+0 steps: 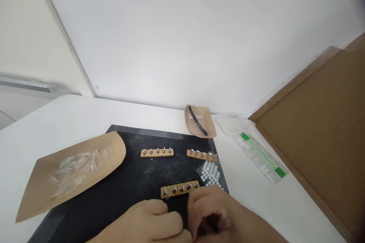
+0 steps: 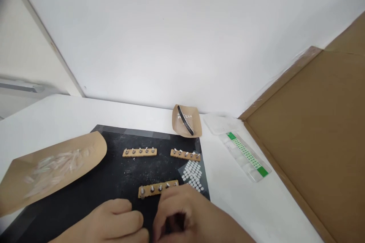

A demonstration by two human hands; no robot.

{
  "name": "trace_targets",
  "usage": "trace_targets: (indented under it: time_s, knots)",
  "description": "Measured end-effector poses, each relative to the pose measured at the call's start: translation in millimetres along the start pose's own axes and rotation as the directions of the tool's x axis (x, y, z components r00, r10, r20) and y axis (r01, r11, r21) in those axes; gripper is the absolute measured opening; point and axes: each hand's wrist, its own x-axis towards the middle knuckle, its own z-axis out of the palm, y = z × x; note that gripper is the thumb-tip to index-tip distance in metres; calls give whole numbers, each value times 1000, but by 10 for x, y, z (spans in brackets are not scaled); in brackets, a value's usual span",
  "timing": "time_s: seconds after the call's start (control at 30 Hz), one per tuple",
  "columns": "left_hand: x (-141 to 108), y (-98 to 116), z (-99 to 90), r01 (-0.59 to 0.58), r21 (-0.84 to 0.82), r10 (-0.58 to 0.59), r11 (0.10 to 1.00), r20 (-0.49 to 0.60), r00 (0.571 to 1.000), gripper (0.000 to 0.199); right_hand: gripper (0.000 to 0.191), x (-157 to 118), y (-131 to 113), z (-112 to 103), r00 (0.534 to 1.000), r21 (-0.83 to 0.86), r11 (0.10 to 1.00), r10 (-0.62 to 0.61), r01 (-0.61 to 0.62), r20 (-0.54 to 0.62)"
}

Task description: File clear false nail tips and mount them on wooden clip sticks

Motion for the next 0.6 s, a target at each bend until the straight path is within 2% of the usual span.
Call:
trace_targets:
  time_s: [0.07,0.13,0.17,0.23,0.27,0.3,0.33,0.4,0.47,0.6]
  knots:
    - [16,-23,1,13,-4,-13,1000,-76,997,36,18,3,-38,-111,981,-94,995,-38,20,-191]
    - [28,-48,5,3,-13,-4,1000,-137,991,35,14,-6,-72,-226,913,-254,967,-116,14,-392]
    - [31,-61,10,-5,-12,4,1000,-131,991,32,15,-17,-91,-278,864,-329,944,-159,-8,-477]
    - [30,-82,32,14,-1,-14,1000,-204,979,25,9,-42,-138,-366,728,-492,867,-285,-83,-624]
    - [27,-92,49,6,-1,-6,1000,-224,975,24,8,-49,-164,-405,671,-588,799,-371,-121,-642]
    - [23,-101,70,2,-6,-4,1000,-239,971,24,7,-47,-190,-444,639,-664,731,-437,-156,-632]
    - [18,-109,91,-15,-9,12,1000,-265,964,22,7,-30,-209,-488,639,-724,666,-480,-180,-601]
    - [11,-128,130,5,-18,-10,1000,-284,959,16,12,57,-215,-605,688,-778,582,-465,-236,-557]
    - [4,-158,153,18,-24,-24,1000,-272,962,16,16,210,-162,-762,789,-814,467,-324,-346,-521]
    - [-18,-264,143,35,-18,-38,999,-220,975,21,22,570,65,-1080,825,-832,362,-229,-421,-517]
